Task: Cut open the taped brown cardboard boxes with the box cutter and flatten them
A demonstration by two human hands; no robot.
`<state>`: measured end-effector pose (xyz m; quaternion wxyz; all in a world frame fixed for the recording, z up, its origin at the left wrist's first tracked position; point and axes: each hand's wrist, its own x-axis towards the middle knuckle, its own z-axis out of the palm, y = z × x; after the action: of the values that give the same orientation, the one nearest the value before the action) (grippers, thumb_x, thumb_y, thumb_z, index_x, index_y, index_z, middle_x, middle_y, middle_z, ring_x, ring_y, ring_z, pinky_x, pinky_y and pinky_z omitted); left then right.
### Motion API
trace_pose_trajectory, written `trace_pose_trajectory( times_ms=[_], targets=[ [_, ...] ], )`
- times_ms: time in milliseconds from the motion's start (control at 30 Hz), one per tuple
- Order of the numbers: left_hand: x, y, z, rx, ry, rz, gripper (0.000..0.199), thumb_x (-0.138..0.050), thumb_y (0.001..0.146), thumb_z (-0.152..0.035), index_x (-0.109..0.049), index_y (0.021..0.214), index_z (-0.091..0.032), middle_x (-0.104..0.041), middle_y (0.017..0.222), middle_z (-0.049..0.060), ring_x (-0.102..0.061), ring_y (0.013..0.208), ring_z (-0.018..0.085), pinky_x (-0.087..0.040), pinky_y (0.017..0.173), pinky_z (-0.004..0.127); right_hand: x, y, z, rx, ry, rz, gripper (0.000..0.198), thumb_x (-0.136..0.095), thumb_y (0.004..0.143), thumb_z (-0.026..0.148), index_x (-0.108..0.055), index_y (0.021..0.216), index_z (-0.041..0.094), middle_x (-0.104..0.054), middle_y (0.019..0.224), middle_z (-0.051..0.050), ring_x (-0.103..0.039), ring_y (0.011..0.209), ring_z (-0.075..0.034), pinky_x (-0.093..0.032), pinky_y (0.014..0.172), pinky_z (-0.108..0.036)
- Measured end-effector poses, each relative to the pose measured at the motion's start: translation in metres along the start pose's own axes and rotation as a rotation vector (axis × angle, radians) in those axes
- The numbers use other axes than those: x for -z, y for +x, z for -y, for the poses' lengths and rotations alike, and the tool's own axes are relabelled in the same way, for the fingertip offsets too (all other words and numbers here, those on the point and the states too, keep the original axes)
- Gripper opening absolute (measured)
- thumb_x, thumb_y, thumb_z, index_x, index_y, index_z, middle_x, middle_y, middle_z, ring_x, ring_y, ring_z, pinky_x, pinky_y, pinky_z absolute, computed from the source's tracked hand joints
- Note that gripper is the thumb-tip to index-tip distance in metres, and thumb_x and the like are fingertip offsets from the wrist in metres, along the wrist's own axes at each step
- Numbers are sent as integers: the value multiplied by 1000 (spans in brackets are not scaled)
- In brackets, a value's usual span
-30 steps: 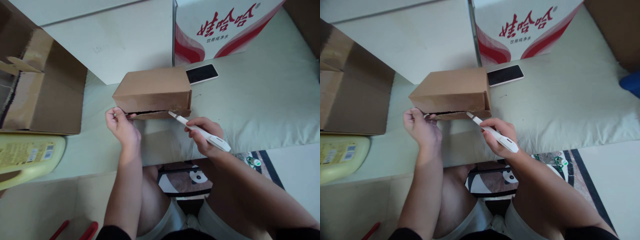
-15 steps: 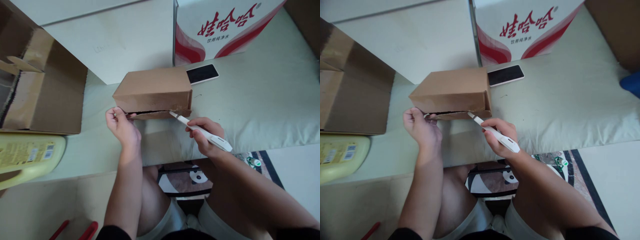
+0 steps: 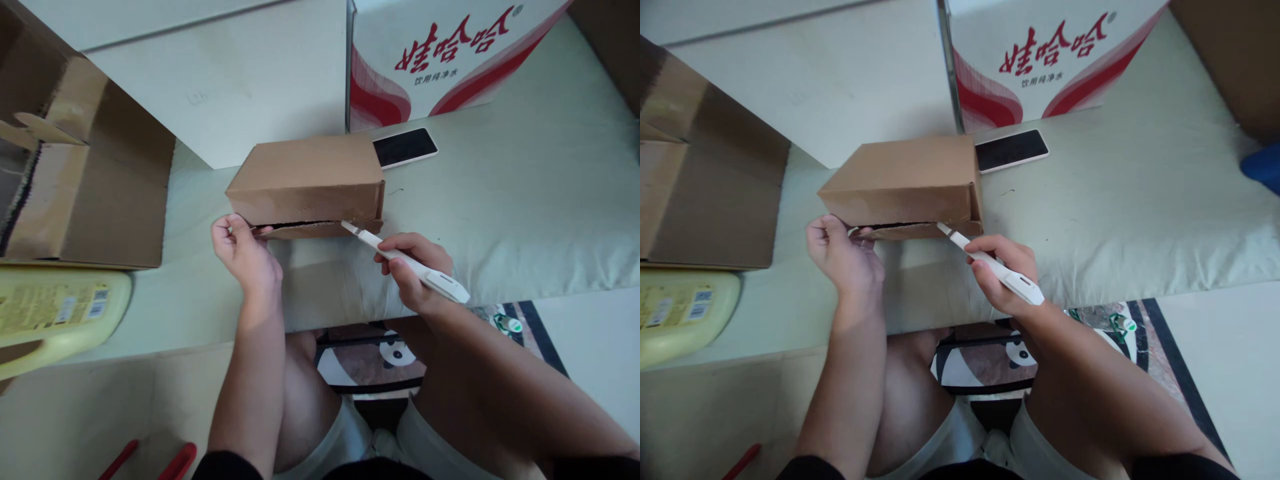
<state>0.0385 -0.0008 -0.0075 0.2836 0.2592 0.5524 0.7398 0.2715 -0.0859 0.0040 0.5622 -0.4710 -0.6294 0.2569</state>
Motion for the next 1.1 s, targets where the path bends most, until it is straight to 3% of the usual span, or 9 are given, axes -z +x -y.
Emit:
trace_pose_trajectory(
  times_ms=[267,500,967,1100],
  targets=[
    [1,0,1,-23,30,19,28,-65,94,-41,-45,89,-22,-52,75,-6,-53,56,4,-47,57,17,0,-1,0,-7,-7,6,12,-62,91,24,-73,96,24,-78,73,1,-66,53,-12,-51,51,-25],
    [0,0,-2,-1,22,18,23,-62,96,-35,-45,89,-22,-53,74,-6,-54,56,5,-47,57,17,2,0,1,-13,-23,10,12,-61,91,25,-73,94,24,-77,71,1,-65,52,-12,-50,51,-25],
    [4,3,2,6,49,42,31,-67,92,-46,-46,89,-23,-51,77,-5,-53,59,7,-49,60,20,3,2,2,-34,-51,47,13,-59,89,25,-71,92,23,-77,70,1,-65,50,-12,-50,49,-25],
    [2,2,0,2,45,26,28,-66,93,-41,-46,88,-22,-51,75,-4,-52,59,6,-48,60,19,4,2,2,-18,-36,58,11,-60,89,24,-71,92,23,-75,67,2,-65,50,-12,-50,49,-24]
  ],
)
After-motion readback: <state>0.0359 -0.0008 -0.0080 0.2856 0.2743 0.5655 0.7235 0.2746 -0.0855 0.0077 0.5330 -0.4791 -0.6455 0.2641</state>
